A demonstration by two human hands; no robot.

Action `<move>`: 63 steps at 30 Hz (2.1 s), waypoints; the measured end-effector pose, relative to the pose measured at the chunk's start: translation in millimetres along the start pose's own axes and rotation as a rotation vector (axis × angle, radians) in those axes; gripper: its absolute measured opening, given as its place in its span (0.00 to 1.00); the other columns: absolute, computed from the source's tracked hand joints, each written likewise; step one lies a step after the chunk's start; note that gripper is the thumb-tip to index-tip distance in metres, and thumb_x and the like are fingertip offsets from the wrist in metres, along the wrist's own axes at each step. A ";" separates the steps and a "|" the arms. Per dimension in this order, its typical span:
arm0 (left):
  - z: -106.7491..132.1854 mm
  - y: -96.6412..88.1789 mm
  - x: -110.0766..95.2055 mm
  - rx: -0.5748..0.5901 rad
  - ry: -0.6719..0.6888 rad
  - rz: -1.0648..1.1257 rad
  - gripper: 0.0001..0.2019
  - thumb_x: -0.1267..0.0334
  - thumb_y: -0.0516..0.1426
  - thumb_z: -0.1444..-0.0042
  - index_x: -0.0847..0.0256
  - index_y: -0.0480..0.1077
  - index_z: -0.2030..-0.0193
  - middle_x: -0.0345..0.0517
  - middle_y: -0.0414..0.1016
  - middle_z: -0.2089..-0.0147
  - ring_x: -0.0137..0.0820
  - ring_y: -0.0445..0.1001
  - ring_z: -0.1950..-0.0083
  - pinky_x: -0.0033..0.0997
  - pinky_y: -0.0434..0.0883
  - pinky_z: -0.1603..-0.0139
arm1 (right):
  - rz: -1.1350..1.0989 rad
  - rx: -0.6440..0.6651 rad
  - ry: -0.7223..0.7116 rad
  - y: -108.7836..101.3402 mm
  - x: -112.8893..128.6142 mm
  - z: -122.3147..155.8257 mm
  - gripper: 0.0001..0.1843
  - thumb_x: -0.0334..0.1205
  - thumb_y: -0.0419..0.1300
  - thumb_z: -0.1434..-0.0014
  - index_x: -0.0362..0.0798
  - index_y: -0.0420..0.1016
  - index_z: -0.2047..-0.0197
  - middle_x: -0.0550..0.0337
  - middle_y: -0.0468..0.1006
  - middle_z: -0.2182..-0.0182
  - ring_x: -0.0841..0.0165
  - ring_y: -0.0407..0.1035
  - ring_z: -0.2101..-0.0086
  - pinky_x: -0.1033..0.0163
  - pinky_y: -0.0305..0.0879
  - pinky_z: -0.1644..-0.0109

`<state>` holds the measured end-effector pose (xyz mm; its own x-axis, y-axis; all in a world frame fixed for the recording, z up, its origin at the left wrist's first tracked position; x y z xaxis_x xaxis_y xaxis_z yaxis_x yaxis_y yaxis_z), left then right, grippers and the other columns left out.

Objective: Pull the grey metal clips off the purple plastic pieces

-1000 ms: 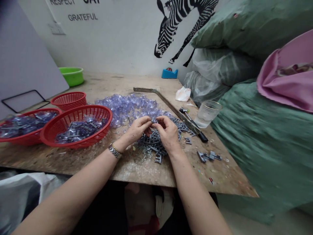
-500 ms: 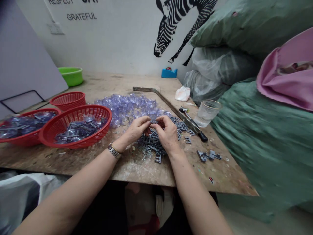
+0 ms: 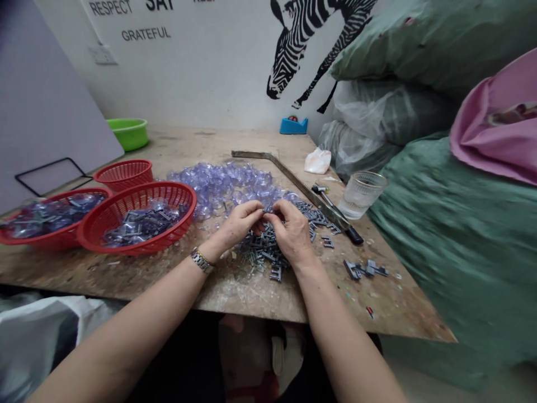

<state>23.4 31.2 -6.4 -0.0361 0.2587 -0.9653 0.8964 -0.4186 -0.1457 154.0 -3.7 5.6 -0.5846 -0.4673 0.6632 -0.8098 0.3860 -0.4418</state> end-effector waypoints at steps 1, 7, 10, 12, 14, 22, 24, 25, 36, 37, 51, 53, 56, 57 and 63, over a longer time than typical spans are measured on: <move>-0.1 0.5 0.3 0.004 -0.005 0.012 0.07 0.65 0.51 0.40 0.61 0.62 0.70 0.36 0.66 0.78 0.24 0.68 0.77 0.22 0.66 0.75 | -0.003 0.002 -0.001 0.2 -0.1 0.0 0.05 0.40 0.59 0.44 0.51 0.67 0.70 0.63 0.69 0.74 0.67 0.64 0.71 0.62 0.60 0.64; -1.6 1.8 2.6 0.015 -0.020 0.002 0.08 0.65 0.50 0.40 0.60 0.61 0.71 0.36 0.66 0.78 0.24 0.67 0.78 0.22 0.66 0.76 | 0.011 -0.024 -0.029 0.3 -1.4 0.1 0.06 0.42 0.59 0.43 0.50 0.69 0.70 0.62 0.73 0.73 0.66 0.68 0.69 0.61 0.62 0.62; -0.5 1.5 0.5 0.009 -0.012 -0.034 0.09 0.65 0.50 0.40 0.61 0.61 0.71 0.35 0.65 0.78 0.23 0.67 0.79 0.22 0.66 0.76 | -0.005 -0.027 -0.033 0.9 -4.5 0.0 0.06 0.43 0.59 0.43 0.50 0.72 0.66 0.60 0.76 0.70 0.65 0.70 0.68 0.60 0.65 0.61; 0.5 -1.1 -3.1 -0.011 -0.002 -0.040 0.09 0.66 0.50 0.40 0.61 0.62 0.72 0.35 0.65 0.78 0.22 0.67 0.79 0.21 0.66 0.77 | -0.044 -0.038 -0.020 0.8 -8.2 -0.2 0.10 0.46 0.60 0.43 0.50 0.73 0.61 0.59 0.78 0.69 0.64 0.72 0.69 0.59 0.67 0.61; 1.4 -7.6 -7.9 -0.052 -0.007 -0.020 0.09 0.67 0.50 0.41 0.62 0.62 0.73 0.36 0.66 0.78 0.21 0.67 0.79 0.20 0.67 0.77 | -0.086 -0.059 -0.004 -0.1 -12.9 -0.7 0.15 0.49 0.59 0.42 0.49 0.72 0.55 0.58 0.79 0.68 0.63 0.73 0.68 0.58 0.68 0.60; 12.7 -75.1 -55.8 -0.488 0.111 0.389 0.06 0.65 0.54 0.40 0.60 0.64 0.69 0.36 0.71 0.76 0.21 0.71 0.78 0.19 0.68 0.77 | -0.021 -0.138 0.084 -5.6 -26.2 -4.0 0.14 0.48 0.57 0.43 0.49 0.72 0.57 0.57 0.79 0.70 0.61 0.74 0.69 0.56 0.68 0.60; 24.9 -93.7 -71.0 -0.650 0.203 0.534 0.07 0.65 0.54 0.39 0.60 0.65 0.69 0.36 0.71 0.76 0.21 0.71 0.77 0.18 0.68 0.76 | -0.021 -0.135 0.087 -5.2 -25.0 -4.2 0.14 0.47 0.57 0.43 0.49 0.73 0.58 0.56 0.79 0.70 0.61 0.74 0.68 0.56 0.68 0.59; 32.6 -101.6 -76.7 -0.729 0.237 0.608 0.08 0.64 0.54 0.38 0.60 0.65 0.69 0.35 0.70 0.77 0.20 0.71 0.77 0.17 0.67 0.75 | -0.024 -0.131 0.088 -4.9 -24.2 -4.2 0.14 0.47 0.56 0.43 0.49 0.73 0.58 0.56 0.79 0.70 0.61 0.74 0.68 0.56 0.68 0.59; 84.6 -122.8 -67.9 -0.931 0.243 1.080 0.21 0.55 0.44 0.30 0.62 0.64 0.72 0.37 0.68 0.80 0.18 0.68 0.80 0.13 0.65 0.78 | 0.013 -0.100 0.112 -4.3 -27.0 -4.7 0.12 0.44 0.56 0.44 0.48 0.75 0.61 0.53 0.82 0.65 0.60 0.75 0.65 0.56 0.67 0.57; 82.3 -118.4 -66.1 -0.883 0.231 1.017 0.18 0.59 0.46 0.32 0.63 0.64 0.72 0.37 0.68 0.79 0.17 0.68 0.79 0.13 0.65 0.77 | 0.016 -0.096 0.114 -4.3 -27.3 -4.8 0.12 0.44 0.56 0.44 0.49 0.75 0.61 0.53 0.82 0.65 0.60 0.75 0.65 0.56 0.67 0.56; -14.7 -8.5 -19.3 -0.125 0.032 -1.194 0.11 0.64 0.52 0.37 0.66 0.73 0.54 0.56 0.75 0.53 0.39 0.74 0.50 0.36 0.70 0.49 | 0.096 -0.066 0.058 -5.0 -26.4 -5.6 0.09 0.41 0.54 0.43 0.49 0.75 0.68 0.55 0.80 0.69 0.61 0.74 0.64 0.58 0.65 0.56; -22.5 -2.0 -15.2 -0.091 0.011 -1.302 0.13 0.62 0.52 0.36 0.66 0.73 0.52 0.57 0.75 0.52 0.41 0.75 0.51 0.36 0.71 0.52 | 0.109 -0.056 0.050 -4.4 -25.6 -5.6 0.09 0.40 0.54 0.43 0.50 0.75 0.68 0.55 0.80 0.68 0.61 0.74 0.64 0.58 0.65 0.56; -28.8 3.0 -7.1 -0.049 -0.019 -1.379 0.14 0.64 0.50 0.36 0.66 0.74 0.53 0.59 0.75 0.54 0.42 0.76 0.52 0.35 0.71 0.55 | 0.123 -0.041 0.048 -3.5 -24.5 -5.3 0.09 0.39 0.54 0.42 0.49 0.74 0.69 0.54 0.81 0.68 0.61 0.74 0.64 0.58 0.65 0.56; -30.0 3.0 -3.8 -0.041 -0.026 -1.384 0.14 0.65 0.50 0.37 0.66 0.75 0.55 0.59 0.75 0.55 0.41 0.77 0.53 0.34 0.71 0.55 | 0.129 -0.039 0.048 -3.3 -24.1 -5.2 0.08 0.39 0.54 0.42 0.49 0.74 0.69 0.54 0.80 0.68 0.61 0.74 0.64 0.58 0.65 0.55; -34.6 -12.0 3.1 -0.159 -0.003 -1.085 0.10 0.69 0.52 0.41 0.63 0.74 0.69 0.53 0.76 0.65 0.36 0.75 0.61 0.30 0.67 0.61 | 0.129 -0.019 0.063 -2.4 -24.6 -4.6 0.08 0.39 0.55 0.42 0.50 0.74 0.68 0.55 0.80 0.67 0.61 0.73 0.63 0.58 0.65 0.55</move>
<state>27.9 67.1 -0.1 -0.8413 0.4197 -0.3407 0.4335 0.1473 -0.8890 170.6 10.5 -6.9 -0.6791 -0.3623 0.6384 -0.7267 0.4548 -0.5149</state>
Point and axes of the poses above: each hand's wrist, its own z-axis away from the middle knuckle, its own y-axis out of the palm, x = y × z, the point moved 4 cm from there along -z, towards the middle knuckle
